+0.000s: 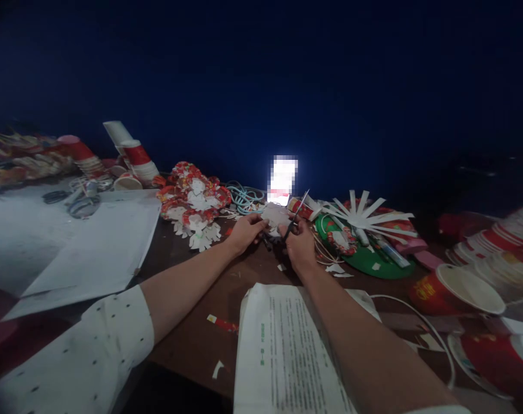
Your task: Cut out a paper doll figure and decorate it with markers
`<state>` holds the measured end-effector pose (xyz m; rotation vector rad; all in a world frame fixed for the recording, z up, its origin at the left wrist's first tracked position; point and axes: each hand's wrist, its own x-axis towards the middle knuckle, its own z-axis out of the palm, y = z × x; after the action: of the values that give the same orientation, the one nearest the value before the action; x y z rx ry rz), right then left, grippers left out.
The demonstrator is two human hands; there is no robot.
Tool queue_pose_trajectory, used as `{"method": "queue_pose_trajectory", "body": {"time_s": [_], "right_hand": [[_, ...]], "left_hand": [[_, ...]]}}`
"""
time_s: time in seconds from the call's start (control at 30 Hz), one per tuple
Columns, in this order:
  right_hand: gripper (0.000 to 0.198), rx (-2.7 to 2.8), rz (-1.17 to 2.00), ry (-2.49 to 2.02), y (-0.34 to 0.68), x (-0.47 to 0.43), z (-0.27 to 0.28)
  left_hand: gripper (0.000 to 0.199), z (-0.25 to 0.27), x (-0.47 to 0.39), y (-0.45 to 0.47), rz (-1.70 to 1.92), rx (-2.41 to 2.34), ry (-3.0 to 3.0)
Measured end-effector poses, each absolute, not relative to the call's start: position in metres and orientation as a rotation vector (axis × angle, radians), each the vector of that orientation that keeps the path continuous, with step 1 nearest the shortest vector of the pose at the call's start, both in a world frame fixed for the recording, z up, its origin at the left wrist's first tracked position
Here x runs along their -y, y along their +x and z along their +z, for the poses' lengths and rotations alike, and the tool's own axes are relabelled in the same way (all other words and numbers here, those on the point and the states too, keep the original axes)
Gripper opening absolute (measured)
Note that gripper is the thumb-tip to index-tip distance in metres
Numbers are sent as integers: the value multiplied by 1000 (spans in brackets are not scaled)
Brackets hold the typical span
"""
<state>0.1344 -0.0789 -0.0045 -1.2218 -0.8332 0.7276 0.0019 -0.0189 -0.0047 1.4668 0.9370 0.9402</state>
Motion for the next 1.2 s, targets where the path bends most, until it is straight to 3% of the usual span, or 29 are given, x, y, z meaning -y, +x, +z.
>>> {"method": "queue_pose_trajectory", "body": {"time_s": [0.23, 0.57, 1.2], "right_hand": [[44, 942, 344, -1333, 133, 82, 0], [58, 944, 548, -1388, 128, 83, 2], [43, 1067, 456, -1344, 119, 89, 4]], "left_hand": [[19, -2, 18, 0, 1017, -1102, 1438], [20, -3, 27, 5, 971, -1008, 1737], [19, -2, 27, 5, 1069, -1069, 1726]]}}
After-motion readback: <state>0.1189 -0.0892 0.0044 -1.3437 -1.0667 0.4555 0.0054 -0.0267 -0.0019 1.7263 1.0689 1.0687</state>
